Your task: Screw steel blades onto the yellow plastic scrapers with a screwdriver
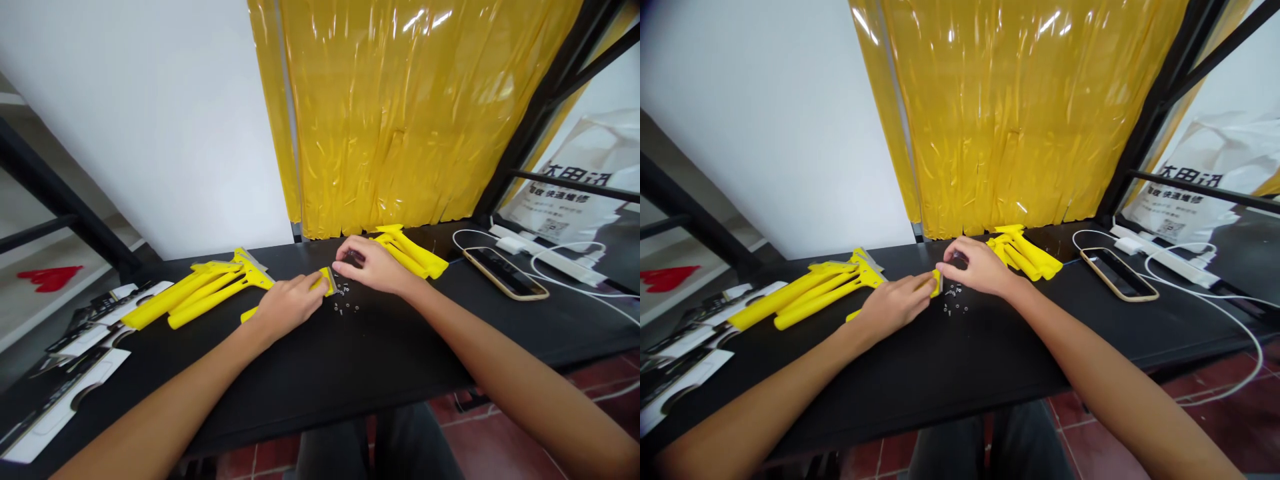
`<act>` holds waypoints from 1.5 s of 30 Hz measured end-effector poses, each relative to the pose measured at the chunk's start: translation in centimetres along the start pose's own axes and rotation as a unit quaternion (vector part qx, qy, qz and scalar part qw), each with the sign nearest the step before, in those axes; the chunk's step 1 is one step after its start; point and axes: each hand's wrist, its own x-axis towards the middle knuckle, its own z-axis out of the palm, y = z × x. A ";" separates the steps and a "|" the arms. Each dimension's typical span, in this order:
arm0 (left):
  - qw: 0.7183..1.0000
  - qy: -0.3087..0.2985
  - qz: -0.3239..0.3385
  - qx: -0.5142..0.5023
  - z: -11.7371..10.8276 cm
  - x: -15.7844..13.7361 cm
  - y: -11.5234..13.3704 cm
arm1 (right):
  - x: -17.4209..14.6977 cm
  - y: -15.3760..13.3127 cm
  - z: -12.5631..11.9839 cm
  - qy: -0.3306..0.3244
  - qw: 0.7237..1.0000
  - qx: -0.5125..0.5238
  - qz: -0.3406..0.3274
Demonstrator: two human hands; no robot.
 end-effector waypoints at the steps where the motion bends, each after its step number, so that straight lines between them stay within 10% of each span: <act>1: 1.000 -0.020 0.016 0.010 0.3 0.0 0.1 | -0.1 0.3 0.0 -0.032 0.999 -0.010 -0.004; 8: 0.998 -0.055 0.029 -0.024 0.6 0.0 0.1 | -0.7 1.7 0.7 -0.215 0.976 -0.040 0.003; 45: 0.995 -0.027 -0.003 -0.100 0.8 -0.2 -0.4 | -1.0 1.7 0.7 -0.178 0.984 0.007 0.005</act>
